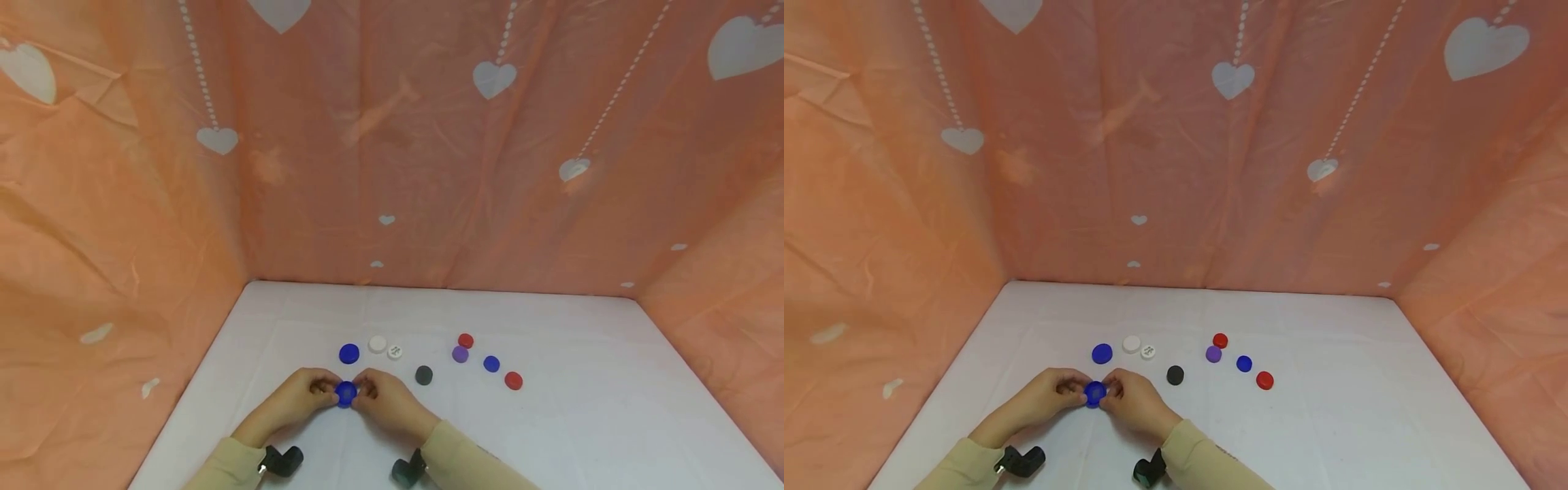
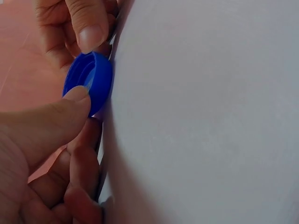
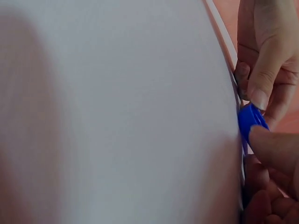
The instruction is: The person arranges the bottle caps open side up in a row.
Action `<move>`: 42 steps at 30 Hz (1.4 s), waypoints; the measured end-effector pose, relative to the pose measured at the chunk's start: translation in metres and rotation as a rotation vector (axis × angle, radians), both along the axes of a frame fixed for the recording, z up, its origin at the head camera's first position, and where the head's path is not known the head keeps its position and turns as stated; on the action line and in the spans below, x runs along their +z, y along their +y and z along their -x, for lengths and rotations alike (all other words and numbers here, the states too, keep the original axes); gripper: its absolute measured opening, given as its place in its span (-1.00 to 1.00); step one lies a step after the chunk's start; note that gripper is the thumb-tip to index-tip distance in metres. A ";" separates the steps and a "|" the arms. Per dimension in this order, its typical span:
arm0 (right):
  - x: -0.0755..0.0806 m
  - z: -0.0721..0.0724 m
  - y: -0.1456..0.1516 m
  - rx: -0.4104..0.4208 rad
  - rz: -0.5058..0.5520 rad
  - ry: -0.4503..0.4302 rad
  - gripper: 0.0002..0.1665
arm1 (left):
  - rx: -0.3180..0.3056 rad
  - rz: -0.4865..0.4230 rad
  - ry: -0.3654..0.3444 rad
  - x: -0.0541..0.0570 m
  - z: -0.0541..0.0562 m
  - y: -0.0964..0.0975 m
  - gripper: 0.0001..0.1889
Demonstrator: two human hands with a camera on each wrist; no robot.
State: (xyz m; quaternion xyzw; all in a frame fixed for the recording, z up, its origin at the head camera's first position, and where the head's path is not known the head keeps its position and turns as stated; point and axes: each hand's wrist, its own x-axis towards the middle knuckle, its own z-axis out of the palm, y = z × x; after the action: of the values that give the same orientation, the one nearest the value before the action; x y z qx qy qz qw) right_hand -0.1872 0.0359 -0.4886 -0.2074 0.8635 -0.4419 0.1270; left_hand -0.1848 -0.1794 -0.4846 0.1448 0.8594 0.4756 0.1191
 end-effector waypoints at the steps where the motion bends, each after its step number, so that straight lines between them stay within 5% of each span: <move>1: 0.000 0.000 0.000 0.003 -0.003 0.000 -0.76 | -0.014 0.000 -0.002 0.001 0.000 -0.001 -0.78; 10: -0.001 0.002 -0.002 0.046 -0.055 0.000 -0.75 | -0.132 0.088 0.087 0.001 0.003 -0.013 -0.77; 17: 0.000 0.004 -0.004 0.058 -0.068 0.024 -0.74 | -0.144 0.076 0.082 0.005 0.004 -0.016 -0.77; 20: 0.000 0.007 -0.002 0.040 -0.050 -0.021 -0.66 | -0.099 0.053 0.074 0.007 0.006 -0.016 -0.74; 26: 0.001 0.023 0.001 -0.095 0.039 -0.055 -0.45 | 0.169 -0.038 0.064 0.006 0.025 -0.008 -0.63; 28: 0.001 0.031 0.000 -0.118 0.053 -0.030 -0.42 | 0.214 -0.060 0.068 0.006 0.033 -0.004 -0.58; 36: 0.002 0.046 -0.008 -0.103 -0.074 -0.085 -0.21 | 0.199 -0.111 -0.117 0.002 0.047 0.003 -0.37; 42: 0.003 0.042 -0.012 -0.098 -0.106 -0.095 -0.21 | 0.184 -0.104 -0.108 -0.001 0.044 0.002 -0.39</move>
State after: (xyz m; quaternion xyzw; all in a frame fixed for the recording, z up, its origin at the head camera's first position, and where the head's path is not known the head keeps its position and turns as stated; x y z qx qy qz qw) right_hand -0.2294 0.0241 -0.4855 -0.1365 0.8878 -0.4105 0.1570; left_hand -0.2292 -0.1773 -0.4859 0.0456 0.8355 0.5356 0.1137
